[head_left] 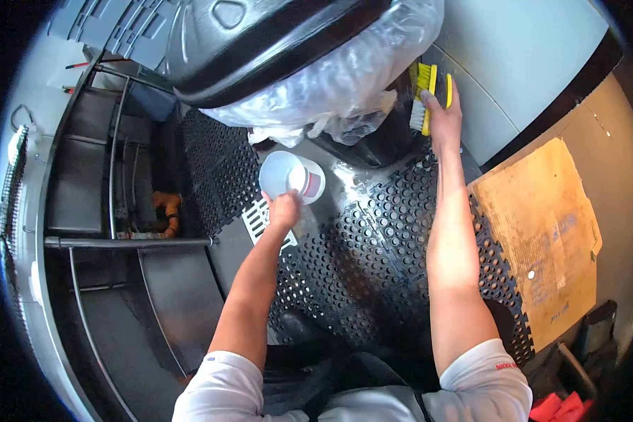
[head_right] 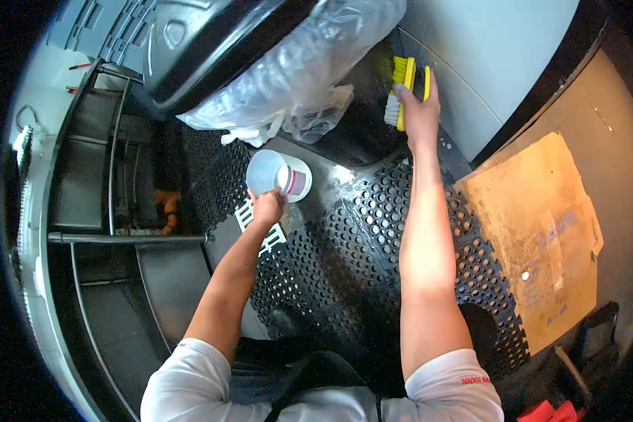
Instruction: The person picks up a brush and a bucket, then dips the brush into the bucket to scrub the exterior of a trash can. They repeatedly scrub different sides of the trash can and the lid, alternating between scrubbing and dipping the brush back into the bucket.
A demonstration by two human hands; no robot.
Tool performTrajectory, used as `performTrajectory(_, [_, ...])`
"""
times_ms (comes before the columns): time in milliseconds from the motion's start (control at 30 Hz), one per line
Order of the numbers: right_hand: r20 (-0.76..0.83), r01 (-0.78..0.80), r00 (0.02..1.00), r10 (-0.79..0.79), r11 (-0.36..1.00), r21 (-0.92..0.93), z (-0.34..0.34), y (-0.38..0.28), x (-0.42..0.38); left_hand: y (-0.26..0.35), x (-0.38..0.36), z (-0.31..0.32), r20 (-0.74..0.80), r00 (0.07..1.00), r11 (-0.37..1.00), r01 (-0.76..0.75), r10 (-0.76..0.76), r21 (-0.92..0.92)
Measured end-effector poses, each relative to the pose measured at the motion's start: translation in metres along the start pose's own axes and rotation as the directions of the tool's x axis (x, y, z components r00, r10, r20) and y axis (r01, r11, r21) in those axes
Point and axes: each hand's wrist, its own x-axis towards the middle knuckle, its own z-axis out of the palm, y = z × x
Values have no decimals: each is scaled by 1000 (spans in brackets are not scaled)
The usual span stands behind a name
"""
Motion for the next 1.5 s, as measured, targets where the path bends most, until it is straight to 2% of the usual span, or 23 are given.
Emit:
performTrajectory(200, [-64, 10, 998, -9, 1000, 9, 20, 14, -54, -49, -22, -15, -168, 982, 996, -83, 89, 38])
performTrajectory(267, [-8, -79, 997, 82, 977, 199, 31, 4, -90, -67, -20, -6, -101, 988, 988, -107, 119, 112])
performTrajectory(400, [3, -157, 987, 160, 965, 208, 52, 17, -150, -69, -29, 3, -135, 982, 986, -120, 135, 119])
performTrajectory(533, [-131, 204, 964, -232, 959, -196, 88, 37, -209, -67, -53, 17, -233, 969, 996, -67, 78, 58])
performTrajectory(600, [99, -61, 994, 53, 995, 79, 99, 33, -240, -47, -75, 18, -247, 962, 993, -115, 114, 10])
performTrajectory(667, [196, 72, 980, -45, 989, -131, 108, 36, -269, -30, -97, 24, -296, 929, 974, -225, 222, 22])
performTrajectory(733, [109, 136, 986, -126, 986, -91, 101, 23, -261, -5, -113, 30, -332, 893, 953, -292, 303, 84])
performTrajectory(800, [-32, 152, 988, -152, 988, -1, 85, 9, -230, 19, -128, 20, -193, 905, 924, -361, 380, 126])
performTrajectory(867, [-199, 50, 980, -4, 973, 224, 68, 10, -191, 29, -136, 31, -117, 868, 875, -469, 482, 121])
performTrajectory(933, [-164, -36, 981, 103, 929, 370, 49, -2, -146, 43, -155, 32, -57, 835, 837, -545, 548, 51])
performTrajectory(967, [-146, -19, 986, 77, 932, 361, 51, -1, -132, 43, -161, 35, -5, 836, 836, -547, 548, 47])
performTrajectory(1000, [-162, 141, 981, -107, 967, 214, 57, -2, -117, 48, -168, 18, 44, 803, 804, -595, 594, -2])
performTrajectory(1100, [-98, 355, 931, -351, 935, 23, 69, -27, -107, 74, -185, -95, 3, 937, 922, -346, 351, 176])
performTrajectory(1133, [-122, 388, 913, -390, 921, -37, 67, -32, -105, 46, -170, -112, -472, 756, 886, -439, 453, 148])
performTrajectory(1167, [-176, 213, 963, -203, 976, 37, 63, -20, -104, 43, -155, -158, -703, 633, 880, -474, 324, -21])
performTrajectory(1200, [-209, 39, 978, -13, 992, 121, 62, 3, -104, 12, -134, -207, -776, 492, 880, -445, 395, 166])
performTrajectory(1233, [-378, 111, 916, -132, 991, -79, 61, 58, -98, 12, -112, -256, -889, 288, 854, -487, 355, 183])
performTrajectory(1267, [-301, -138, 928, 221, 952, 273, 44, 87, -97, 24, -97, -303, -942, 336, 858, -487, 14, -161])
performTrajectory(1300, [-348, -139, 905, 244, 943, 301, 32, 143, -95, 25, -84, -344, -897, 441, 814, -535, 39, -228])
performTrajectory(1333, [-414, -304, 882, 225, 943, -137, 14, 188, -94, 22, -70, -376, -840, 538, 767, -569, 74, -297])
performTrajectory(1400, [-352, -399, 853, 386, 916, 38, 7, 178, -84, 20, -26, -413, -684, 728, 545, -586, 31, -600])
performTrajectory(1467, [-347, 29, 937, -48, 998, -60, 28, 122, -68, -32, 18, -424, -765, 641, 615, -578, -65, -536])
performTrajectory(1500, [-287, 60, 956, -63, 998, -20, 32, 70, -69, 23, -3, -420, -592, 757, 298, -518, -277, -802])
